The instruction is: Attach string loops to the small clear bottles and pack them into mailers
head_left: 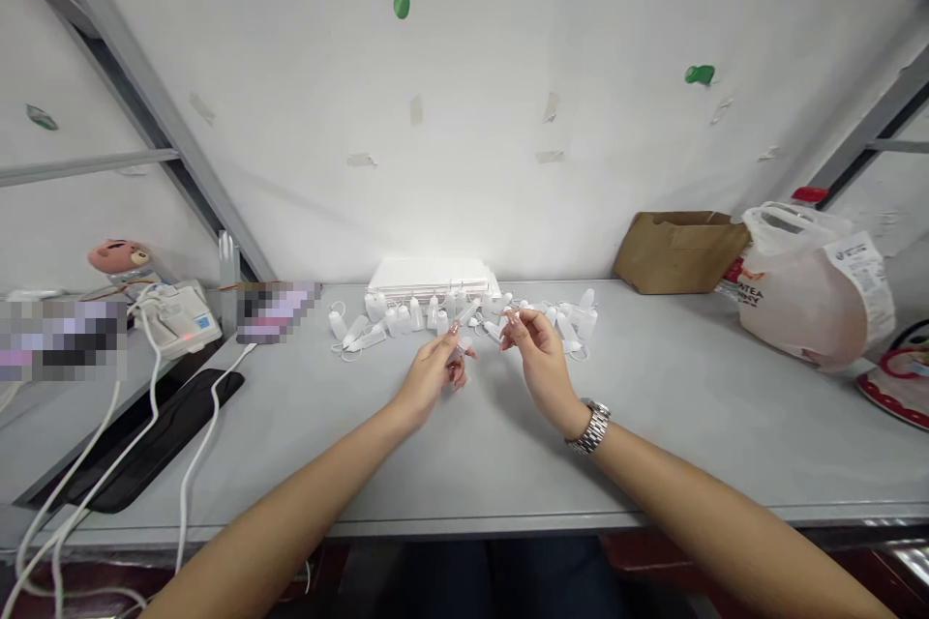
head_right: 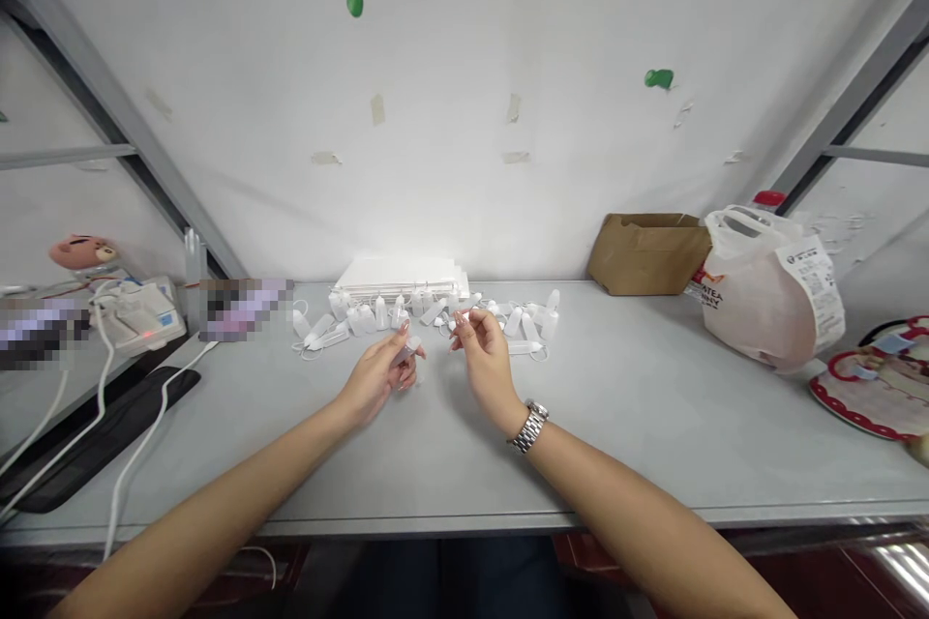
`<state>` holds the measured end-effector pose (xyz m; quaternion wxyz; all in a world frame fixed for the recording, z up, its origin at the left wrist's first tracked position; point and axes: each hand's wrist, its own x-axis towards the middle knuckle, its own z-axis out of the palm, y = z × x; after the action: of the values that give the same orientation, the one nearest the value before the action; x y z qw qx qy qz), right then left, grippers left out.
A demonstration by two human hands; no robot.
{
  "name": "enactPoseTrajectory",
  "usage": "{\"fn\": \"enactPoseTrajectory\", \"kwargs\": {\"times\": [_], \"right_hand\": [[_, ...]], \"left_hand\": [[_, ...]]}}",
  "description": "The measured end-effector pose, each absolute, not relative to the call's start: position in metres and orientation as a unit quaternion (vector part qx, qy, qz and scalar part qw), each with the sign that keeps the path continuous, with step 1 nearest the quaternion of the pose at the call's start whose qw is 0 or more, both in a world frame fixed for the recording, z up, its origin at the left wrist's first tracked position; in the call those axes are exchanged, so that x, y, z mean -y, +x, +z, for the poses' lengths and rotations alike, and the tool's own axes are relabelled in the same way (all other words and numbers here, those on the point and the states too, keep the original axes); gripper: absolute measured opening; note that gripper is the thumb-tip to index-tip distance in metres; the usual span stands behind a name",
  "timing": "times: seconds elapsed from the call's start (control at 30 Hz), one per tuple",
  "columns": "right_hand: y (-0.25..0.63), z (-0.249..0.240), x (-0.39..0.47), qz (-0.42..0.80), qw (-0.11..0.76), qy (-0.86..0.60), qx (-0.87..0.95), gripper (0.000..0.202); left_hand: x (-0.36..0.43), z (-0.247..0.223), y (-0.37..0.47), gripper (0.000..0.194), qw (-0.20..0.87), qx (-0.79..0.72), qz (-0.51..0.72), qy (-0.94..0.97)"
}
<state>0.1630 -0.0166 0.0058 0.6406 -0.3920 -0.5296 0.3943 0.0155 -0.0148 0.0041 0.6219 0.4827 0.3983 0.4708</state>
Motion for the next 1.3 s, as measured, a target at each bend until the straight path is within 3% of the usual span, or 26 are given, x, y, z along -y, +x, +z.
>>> {"fn": "enactPoseTrajectory", "kwargs": {"times": [0.67, 1.07, 1.3], "right_hand": [[0.1631, 0.0067, 0.018, 0.408, 0.641, -0.385, 0.524, 0.019], [0.1635, 0.007, 0.0185, 0.404, 0.642, -0.384, 0.526, 0.018], [0.1636, 0.0085, 0.0183, 0.398, 0.648, -0.384, 0.524, 0.017]], "left_hand": [[0.0155, 0.0038, 0.0141, 0.027, 0.632, -0.33, 0.39, 0.582], [0.0194, 0.0057, 0.0134, 0.04, 0.55, -0.376, 0.37, 0.648], [0.0174, 0.0008, 0.011, 0.036, 0.513, -0.42, 0.37, 0.651]]}}
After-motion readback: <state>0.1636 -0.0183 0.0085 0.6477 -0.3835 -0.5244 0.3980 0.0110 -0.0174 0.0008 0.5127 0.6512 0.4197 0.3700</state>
